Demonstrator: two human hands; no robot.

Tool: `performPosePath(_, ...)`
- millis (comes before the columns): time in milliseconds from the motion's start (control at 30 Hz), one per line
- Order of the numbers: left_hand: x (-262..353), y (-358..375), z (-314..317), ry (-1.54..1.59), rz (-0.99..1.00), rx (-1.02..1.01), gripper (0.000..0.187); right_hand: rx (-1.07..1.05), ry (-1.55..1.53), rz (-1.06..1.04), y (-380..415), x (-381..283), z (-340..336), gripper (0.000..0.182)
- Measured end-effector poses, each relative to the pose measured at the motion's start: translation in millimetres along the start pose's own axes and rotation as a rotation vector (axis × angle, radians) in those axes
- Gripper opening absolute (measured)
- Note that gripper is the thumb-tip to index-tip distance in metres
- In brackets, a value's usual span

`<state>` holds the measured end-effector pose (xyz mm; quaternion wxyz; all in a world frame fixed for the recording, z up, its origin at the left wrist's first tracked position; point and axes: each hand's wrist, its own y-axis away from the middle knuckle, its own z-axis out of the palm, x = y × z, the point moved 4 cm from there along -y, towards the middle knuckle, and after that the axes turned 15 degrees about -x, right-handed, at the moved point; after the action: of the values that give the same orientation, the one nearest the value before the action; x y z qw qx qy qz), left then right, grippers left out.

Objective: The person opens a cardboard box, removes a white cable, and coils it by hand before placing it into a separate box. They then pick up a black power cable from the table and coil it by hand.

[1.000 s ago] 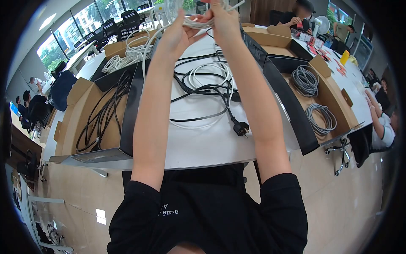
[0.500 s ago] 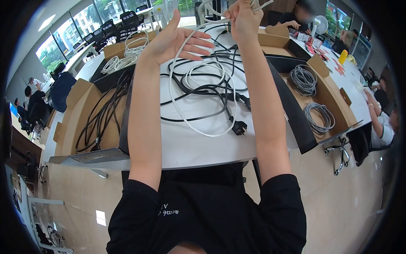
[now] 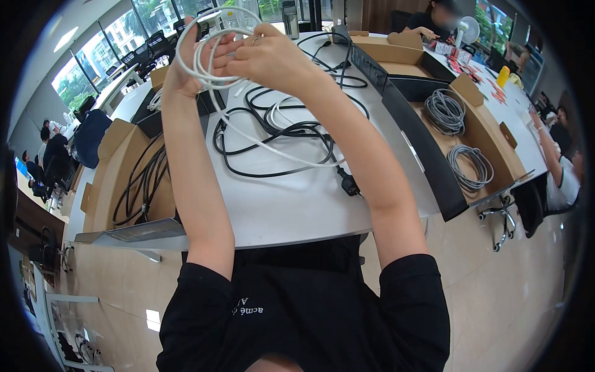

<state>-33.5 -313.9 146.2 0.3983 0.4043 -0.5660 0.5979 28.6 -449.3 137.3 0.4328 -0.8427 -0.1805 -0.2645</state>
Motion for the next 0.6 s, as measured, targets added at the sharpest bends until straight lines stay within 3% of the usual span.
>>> performPosePath(100,11,11,1,-0.164,0.04,-0.057,0.086,-0.097,0.022,0.022,-1,-9,7,0.005)
performPosePath(133,12,11,1,-0.243,0.042,0.008,0.072,-0.112,0.065,0.012,1,-9,13,0.002)
performPosePath(233,21,17,23,-0.518,0.04,0.046,0.056,-0.235,0.017,0.064,7,-8,25,0.007)
performPosePath(267,22,18,23,-0.488,0.032,-0.009,0.04,-0.285,0.004,0.089,8,-7,27,0.009)
performPosePath(367,21,15,22,-0.557,-0.012,-0.02,0.038,-0.42,-0.008,0.149,9,-4,31,0.015)
performPosePath(467,14,5,10,-0.503,0.123,-0.011,0.034,-0.504,-0.011,0.188,6,-4,26,0.02)
performPosePath(600,13,7,-3,-0.634,0.149,0.259,0.036,-0.525,-0.129,0.237,0,-11,19,0.027)
